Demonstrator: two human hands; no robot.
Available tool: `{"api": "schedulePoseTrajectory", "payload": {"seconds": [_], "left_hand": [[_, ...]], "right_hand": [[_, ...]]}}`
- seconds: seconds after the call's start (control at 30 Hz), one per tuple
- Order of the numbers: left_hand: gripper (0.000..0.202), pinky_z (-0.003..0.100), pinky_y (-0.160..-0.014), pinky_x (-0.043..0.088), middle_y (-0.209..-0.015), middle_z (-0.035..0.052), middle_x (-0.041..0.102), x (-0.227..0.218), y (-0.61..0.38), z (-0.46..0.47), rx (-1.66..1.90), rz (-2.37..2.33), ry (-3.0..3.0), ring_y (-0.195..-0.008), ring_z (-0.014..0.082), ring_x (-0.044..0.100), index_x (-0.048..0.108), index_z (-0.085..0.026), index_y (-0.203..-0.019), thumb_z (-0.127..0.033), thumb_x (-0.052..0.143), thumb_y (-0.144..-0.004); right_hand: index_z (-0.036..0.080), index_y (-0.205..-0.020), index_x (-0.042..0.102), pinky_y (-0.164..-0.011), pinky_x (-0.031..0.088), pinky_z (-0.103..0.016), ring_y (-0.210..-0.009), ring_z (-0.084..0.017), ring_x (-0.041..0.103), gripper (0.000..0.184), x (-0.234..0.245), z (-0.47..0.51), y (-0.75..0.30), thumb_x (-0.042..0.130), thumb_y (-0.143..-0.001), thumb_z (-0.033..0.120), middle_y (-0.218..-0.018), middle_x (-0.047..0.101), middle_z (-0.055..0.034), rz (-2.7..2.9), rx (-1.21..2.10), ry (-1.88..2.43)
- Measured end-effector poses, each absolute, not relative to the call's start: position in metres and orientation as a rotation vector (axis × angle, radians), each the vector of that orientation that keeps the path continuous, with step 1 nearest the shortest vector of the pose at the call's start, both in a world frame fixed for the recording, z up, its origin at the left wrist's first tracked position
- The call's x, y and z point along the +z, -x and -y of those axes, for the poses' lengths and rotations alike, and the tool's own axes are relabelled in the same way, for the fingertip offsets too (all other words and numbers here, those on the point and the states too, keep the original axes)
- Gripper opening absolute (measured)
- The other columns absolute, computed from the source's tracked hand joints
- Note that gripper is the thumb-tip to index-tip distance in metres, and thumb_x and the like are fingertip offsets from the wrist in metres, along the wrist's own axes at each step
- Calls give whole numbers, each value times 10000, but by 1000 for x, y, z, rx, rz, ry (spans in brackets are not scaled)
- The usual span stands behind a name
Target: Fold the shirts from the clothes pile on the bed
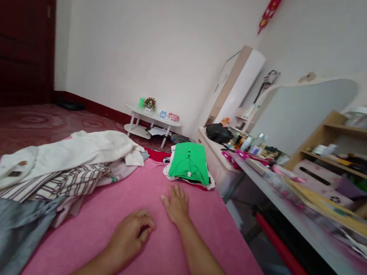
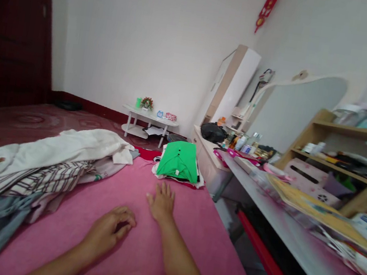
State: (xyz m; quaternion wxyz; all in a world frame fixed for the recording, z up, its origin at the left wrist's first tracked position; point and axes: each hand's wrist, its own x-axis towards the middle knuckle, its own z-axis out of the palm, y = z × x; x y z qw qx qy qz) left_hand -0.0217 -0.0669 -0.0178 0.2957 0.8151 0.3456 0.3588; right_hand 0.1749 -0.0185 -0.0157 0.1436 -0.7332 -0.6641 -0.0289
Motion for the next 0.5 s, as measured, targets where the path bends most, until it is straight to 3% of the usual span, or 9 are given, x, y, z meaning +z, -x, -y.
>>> {"api": "schedulePoseTrajectory", "payload": {"seconds": [0.23, 0.5], "left_hand": [[222, 334, -929, 462, -1012, 34, 671, -39, 24, 54, 850, -813, -2336, -982, 214, 612, 707, -241, -892, -285, 493, -854], [231, 320, -934, 506, -1013, 2, 722, -62, 27, 34, 849, -701, -2352, -992, 233, 652, 749, -304, -844, -436, 568, -786]], "right_hand": [[269, -1466, 305, -1131, 99, -530, -1437, -264, 166, 616, -16, 65, -156, 292, -933, 577, -1562, 243, -81, 1820, 34, 2161], [233, -1450, 328, -1137, 105, -552, -1442, -267, 142, 622, -20, 100, -139, 316, -925, 567, -1555, 253, -97, 1729, 15, 2135]]}}
